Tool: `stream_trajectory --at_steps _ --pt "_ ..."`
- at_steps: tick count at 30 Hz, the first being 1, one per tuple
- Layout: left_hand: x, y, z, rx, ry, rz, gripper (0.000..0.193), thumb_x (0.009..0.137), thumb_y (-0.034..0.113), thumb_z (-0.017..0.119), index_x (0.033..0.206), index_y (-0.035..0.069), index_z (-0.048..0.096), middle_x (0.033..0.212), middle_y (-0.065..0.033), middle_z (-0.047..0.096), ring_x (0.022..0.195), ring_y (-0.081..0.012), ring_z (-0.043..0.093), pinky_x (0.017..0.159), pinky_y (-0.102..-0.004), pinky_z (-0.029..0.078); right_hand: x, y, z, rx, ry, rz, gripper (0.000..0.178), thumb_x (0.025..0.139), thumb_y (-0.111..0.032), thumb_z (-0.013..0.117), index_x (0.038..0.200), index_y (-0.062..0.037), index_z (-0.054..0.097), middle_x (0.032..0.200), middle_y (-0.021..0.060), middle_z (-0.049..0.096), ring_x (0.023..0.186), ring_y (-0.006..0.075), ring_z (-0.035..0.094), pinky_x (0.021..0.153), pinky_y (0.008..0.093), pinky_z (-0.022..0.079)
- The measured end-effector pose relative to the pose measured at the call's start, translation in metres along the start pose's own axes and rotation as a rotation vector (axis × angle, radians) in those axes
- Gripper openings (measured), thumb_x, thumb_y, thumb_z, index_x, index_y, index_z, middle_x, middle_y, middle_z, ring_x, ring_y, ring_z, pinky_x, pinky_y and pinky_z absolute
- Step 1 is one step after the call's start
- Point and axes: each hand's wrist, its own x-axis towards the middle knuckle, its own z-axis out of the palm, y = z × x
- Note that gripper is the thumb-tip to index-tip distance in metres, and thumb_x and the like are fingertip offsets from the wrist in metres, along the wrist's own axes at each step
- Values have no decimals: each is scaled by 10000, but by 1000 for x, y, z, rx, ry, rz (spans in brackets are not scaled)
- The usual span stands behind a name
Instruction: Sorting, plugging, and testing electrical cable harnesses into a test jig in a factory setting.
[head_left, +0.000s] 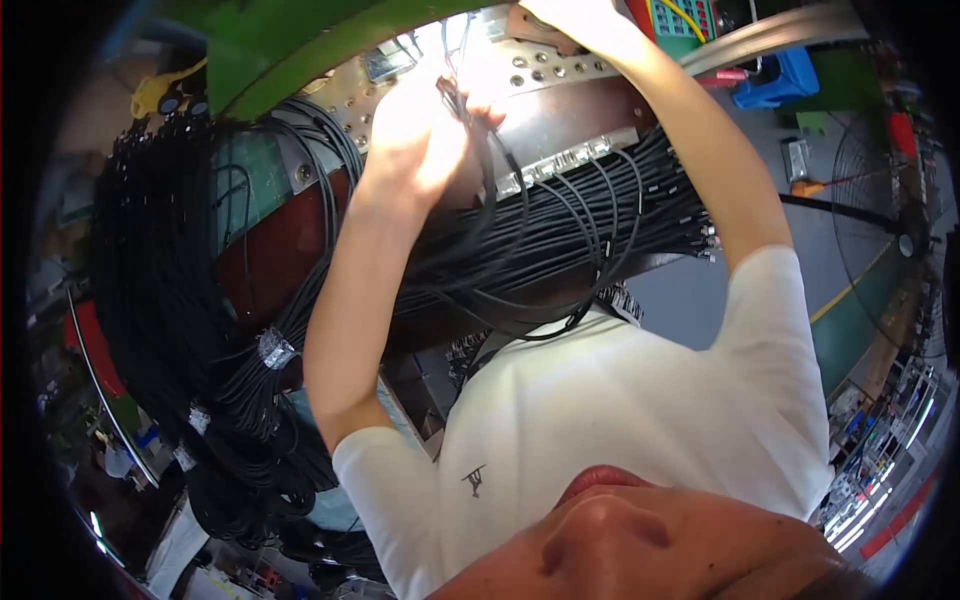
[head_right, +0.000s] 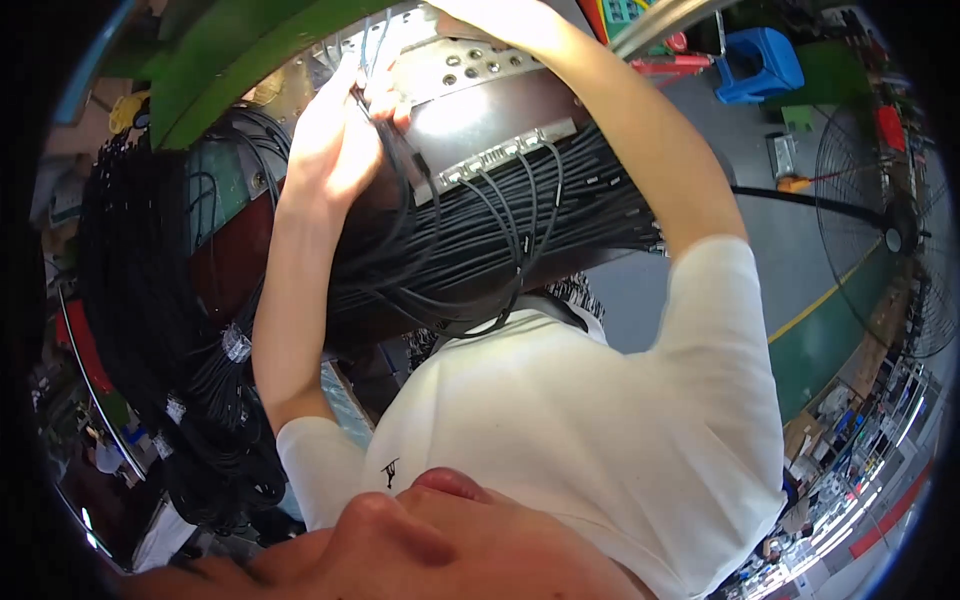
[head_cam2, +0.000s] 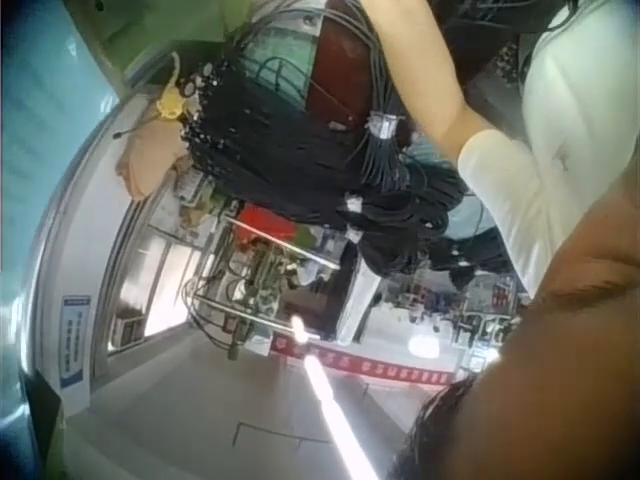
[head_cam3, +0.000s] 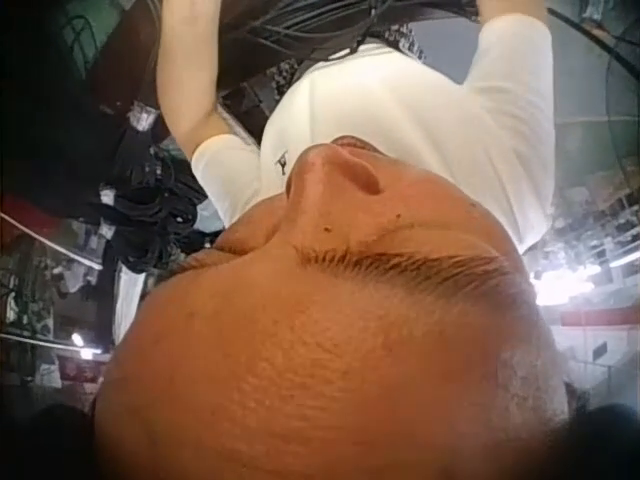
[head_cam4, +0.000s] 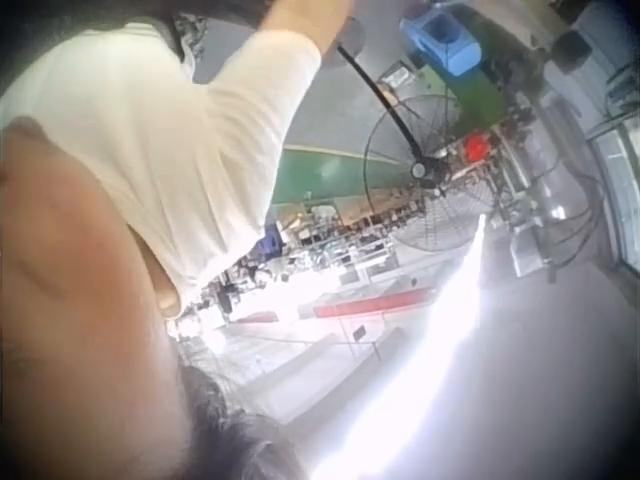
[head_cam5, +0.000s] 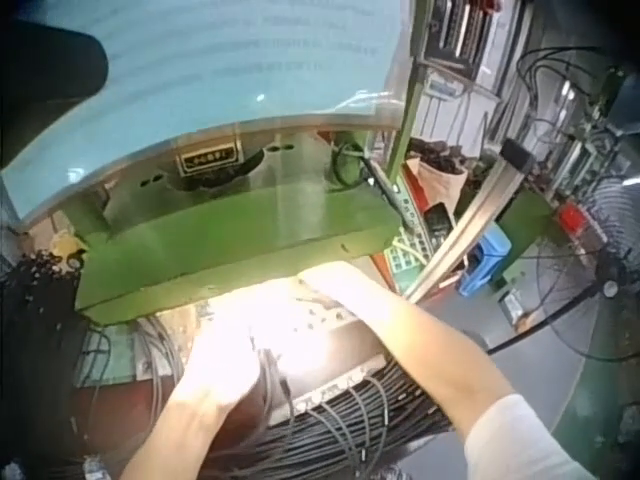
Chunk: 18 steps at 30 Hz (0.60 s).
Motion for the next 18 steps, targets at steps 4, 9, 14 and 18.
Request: stream_trajectory --at_steps 4,9,14,18 --pt "-35 -4 16 -203 69 -130 297 1020 307 386 940 36 477 646 32 352 529 -82 333 507 -227 354 -3 -3 17 -13 17 -57 273 832 -258 646 982 -31 666 887 138 668 787 265 633 696 349 512" --pt "-111 37 -7 -146 30 -33 309 1026 255 345 772 93 415 539 45 307 417 -74 251 368 -226 239 -33 -9 26 -113 123 -305 298 813 -159 648 1096 -67 629 961 88 652 853 204 626 794 330 491" --pt "-152 98 -65 -151 -55 460 347 1018 296 366 746 91 436 551 29 274 460 -88 242 413 -247 232 -34 -87 14 353 -395 200 364 867 -356 626 1033 -35 673 964 75 670 888 134 599 811 269 474" --pt "-167 162 -86 -157 -123 782 342 1009 267 403 721 87 445 574 23 282 500 -96 255 453 -250 263 -26 -75 42 473 -151 165 350 875 -369 610 1028 -61 677 962 70 677 864 145 604 809 273 476"
